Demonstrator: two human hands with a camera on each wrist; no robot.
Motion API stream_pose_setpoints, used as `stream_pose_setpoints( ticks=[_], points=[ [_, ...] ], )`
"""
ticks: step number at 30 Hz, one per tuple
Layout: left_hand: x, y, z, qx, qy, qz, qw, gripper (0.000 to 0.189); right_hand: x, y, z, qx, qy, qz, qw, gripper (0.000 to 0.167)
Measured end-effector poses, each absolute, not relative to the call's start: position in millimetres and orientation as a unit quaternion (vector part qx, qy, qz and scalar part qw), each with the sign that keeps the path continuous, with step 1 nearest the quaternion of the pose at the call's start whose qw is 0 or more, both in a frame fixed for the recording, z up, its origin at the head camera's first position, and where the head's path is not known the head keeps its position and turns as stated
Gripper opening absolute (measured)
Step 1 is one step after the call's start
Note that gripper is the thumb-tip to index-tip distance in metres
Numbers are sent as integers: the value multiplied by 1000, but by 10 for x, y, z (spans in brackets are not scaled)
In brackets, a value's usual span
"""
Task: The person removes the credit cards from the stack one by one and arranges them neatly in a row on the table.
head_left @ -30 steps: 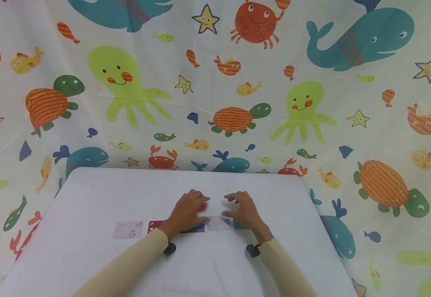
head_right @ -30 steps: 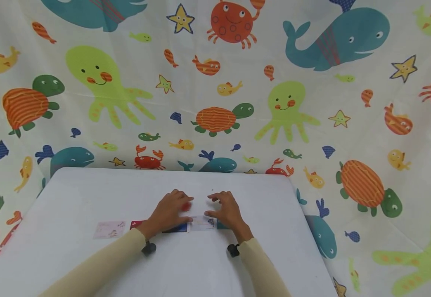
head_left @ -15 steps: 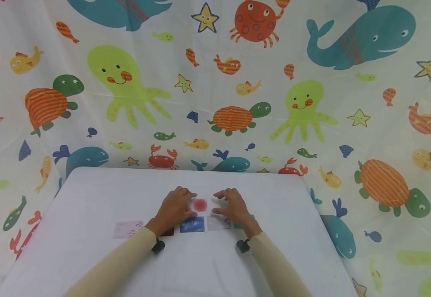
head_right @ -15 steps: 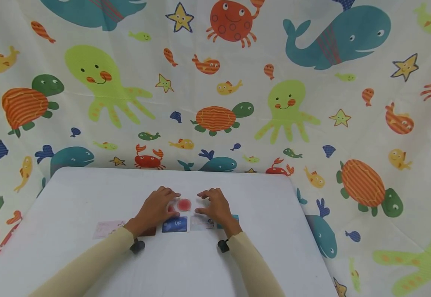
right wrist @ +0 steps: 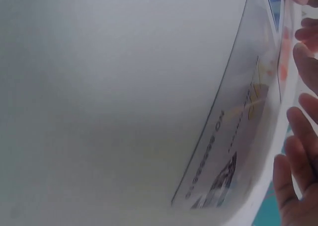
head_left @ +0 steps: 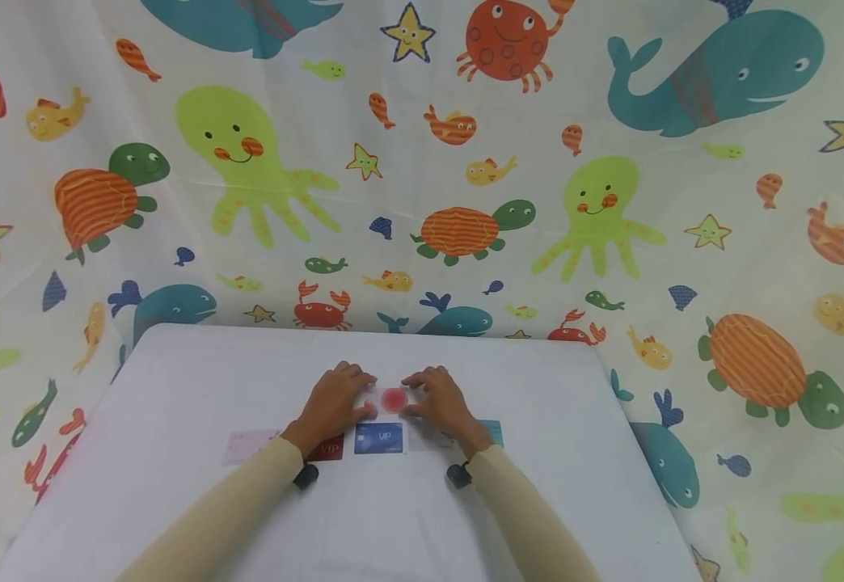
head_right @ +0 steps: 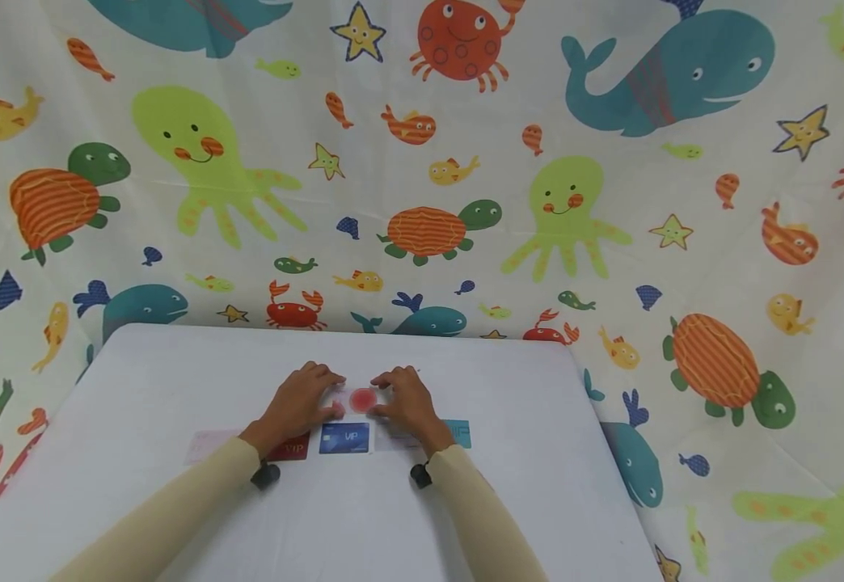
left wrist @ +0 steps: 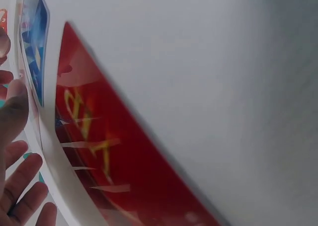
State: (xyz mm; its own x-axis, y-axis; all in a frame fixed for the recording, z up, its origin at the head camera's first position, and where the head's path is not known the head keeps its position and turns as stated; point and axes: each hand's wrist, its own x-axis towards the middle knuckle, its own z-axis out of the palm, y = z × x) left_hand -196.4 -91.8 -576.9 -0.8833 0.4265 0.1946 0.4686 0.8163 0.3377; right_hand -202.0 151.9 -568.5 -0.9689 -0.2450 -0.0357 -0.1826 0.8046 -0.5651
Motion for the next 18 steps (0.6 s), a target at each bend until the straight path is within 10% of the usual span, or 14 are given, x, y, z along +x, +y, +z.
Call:
stream_pose_setpoints(
  ticks=[18],
  points=[
    [-2067, -825, -5780, -212, -952, -221, 14, 40, -2038, 1410, -5679, -92, 958, -264, 68, 49]
  ],
)
